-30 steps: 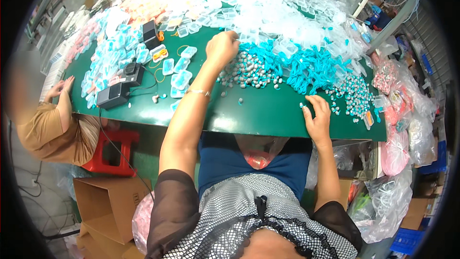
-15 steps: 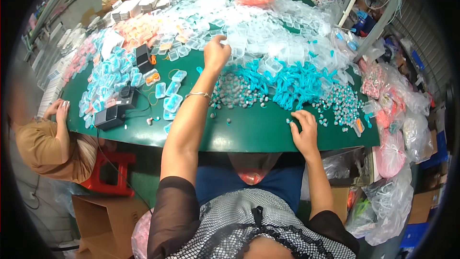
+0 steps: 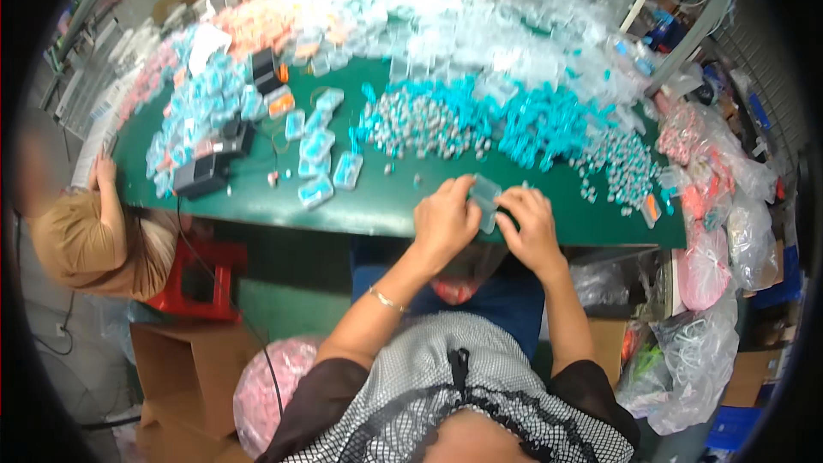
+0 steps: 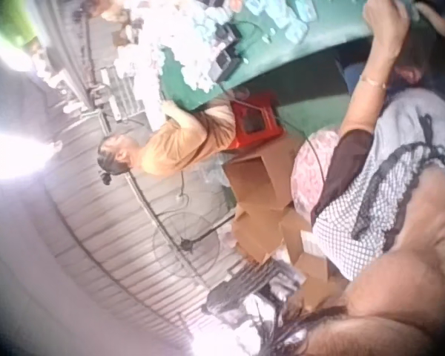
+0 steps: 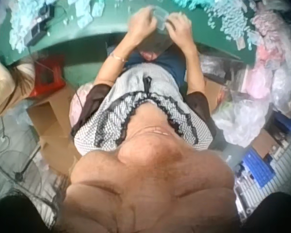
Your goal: Sorting small blue and white beads and placing them into clear plastic boxes.
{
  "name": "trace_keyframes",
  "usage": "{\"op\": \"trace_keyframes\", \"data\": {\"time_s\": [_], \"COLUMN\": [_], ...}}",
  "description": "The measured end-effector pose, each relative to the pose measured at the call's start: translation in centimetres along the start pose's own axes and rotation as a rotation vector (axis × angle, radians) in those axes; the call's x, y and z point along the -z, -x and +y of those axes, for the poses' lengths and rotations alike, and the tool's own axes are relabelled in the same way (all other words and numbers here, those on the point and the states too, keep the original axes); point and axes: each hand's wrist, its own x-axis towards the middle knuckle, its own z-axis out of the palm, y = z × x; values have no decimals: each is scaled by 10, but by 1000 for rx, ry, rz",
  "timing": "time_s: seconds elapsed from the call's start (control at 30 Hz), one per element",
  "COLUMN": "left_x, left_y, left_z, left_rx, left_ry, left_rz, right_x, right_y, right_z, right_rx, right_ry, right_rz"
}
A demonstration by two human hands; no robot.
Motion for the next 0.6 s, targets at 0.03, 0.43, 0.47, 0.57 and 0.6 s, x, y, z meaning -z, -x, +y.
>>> {"op": "trace_keyframes", "data": {"time_s": [0.03,0.43,0.47,0.57,0.6], "left_x": [0,43,42,37,38], "left_y": [-1,-18,-17,-19,-16], "left_z": [1,-45,-51,-63,-64], "left_rx": [-25,-59,-72,-116,-122], "left_ry": [-112,-300,-286,-240,-154], "left_rz": [-32,44,34,43,69], "right_x": [-1,0,3,12,17], "right_y": [-1,-4,-2,5,7], "right_z": [-2,4,4,11,15], "right_rx": [-15,-41,-56,-49,-69], "right_ry": [54,78,78,91,78], "right_rz": [28,91,120,176,195]}}
